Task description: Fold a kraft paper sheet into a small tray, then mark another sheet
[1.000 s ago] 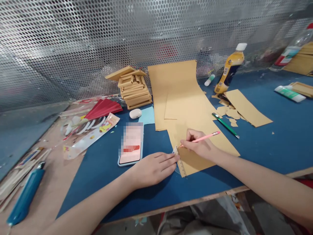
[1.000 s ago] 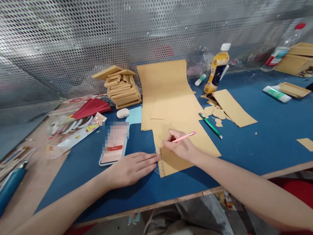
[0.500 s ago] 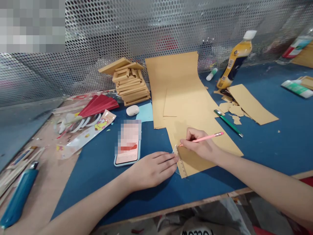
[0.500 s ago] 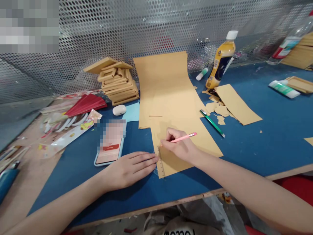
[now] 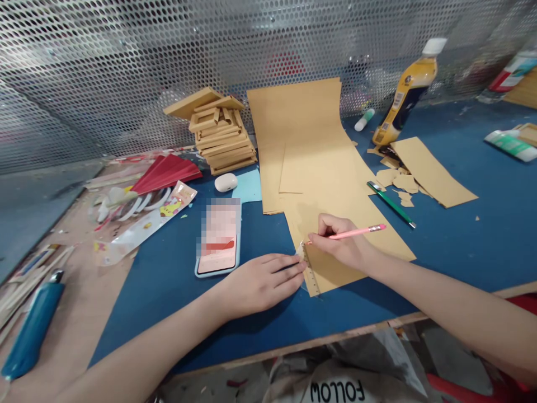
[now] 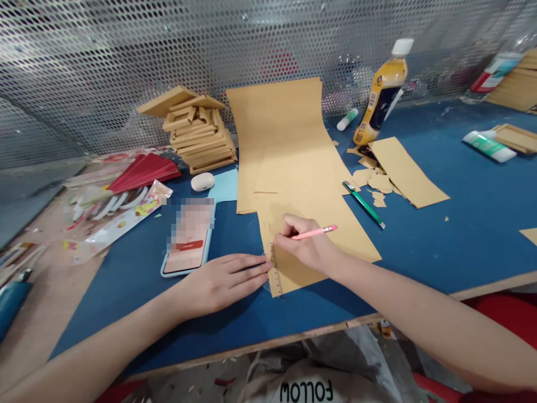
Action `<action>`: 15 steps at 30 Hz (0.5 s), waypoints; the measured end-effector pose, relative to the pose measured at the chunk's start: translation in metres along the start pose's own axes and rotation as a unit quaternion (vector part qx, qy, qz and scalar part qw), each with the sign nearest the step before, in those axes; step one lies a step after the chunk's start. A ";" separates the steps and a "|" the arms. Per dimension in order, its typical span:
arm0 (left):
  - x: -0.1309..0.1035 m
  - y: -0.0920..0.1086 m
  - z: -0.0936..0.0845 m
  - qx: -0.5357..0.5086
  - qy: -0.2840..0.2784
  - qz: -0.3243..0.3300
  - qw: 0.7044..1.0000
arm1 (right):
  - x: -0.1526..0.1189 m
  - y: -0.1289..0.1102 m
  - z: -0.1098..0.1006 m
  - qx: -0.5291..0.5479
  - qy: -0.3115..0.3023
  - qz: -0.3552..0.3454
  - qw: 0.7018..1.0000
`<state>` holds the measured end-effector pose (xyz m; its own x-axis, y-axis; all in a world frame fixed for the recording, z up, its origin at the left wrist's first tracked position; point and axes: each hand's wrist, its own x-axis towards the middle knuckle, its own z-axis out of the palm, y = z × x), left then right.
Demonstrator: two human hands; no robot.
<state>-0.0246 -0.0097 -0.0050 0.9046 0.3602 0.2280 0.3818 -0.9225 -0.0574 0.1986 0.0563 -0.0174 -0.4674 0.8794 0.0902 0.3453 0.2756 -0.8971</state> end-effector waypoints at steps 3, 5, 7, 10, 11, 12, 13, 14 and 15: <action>0.000 0.000 0.000 -0.002 -0.001 0.003 1.000 | 0.000 0.001 0.001 -0.001 0.001 -0.005 1.000; 0.001 0.000 0.000 -0.001 -0.002 0.004 1.000 | 0.001 0.001 0.001 -0.003 0.003 -0.008 1.000; 0.001 0.000 0.000 -0.002 -0.002 0.006 1.000 | 0.001 0.002 0.001 -0.006 0.007 -0.004 1.000; 0.001 0.000 -0.001 -0.006 -0.007 0.003 1.000 | 0.001 0.001 0.002 -0.005 0.009 0.009 1.000; 0.001 0.000 -0.002 -0.007 -0.009 0.002 1.000 | 0.001 0.001 0.002 -0.002 0.009 0.010 1.000; 0.001 0.000 -0.002 -0.008 -0.011 0.001 1.000 | 0.001 0.001 0.002 -0.001 0.008 0.009 1.000; 0.001 0.000 -0.002 -0.008 -0.011 0.002 1.000 | 0.000 0.001 0.002 0.001 0.008 0.005 1.000; 0.001 0.000 -0.003 -0.008 -0.011 0.004 1.000 | 0.000 0.001 0.003 0.001 0.009 0.002 1.000; 0.001 0.000 -0.002 -0.007 -0.011 0.005 1.000 | 0.000 0.002 0.003 0.002 0.010 -0.001 1.000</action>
<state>-0.0238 -0.0097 -0.0023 0.9124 0.3533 0.2068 0.3696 -0.9281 -0.0453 0.1968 0.0561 -0.0202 -0.4516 0.8866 0.0999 0.3415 0.2752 -0.8987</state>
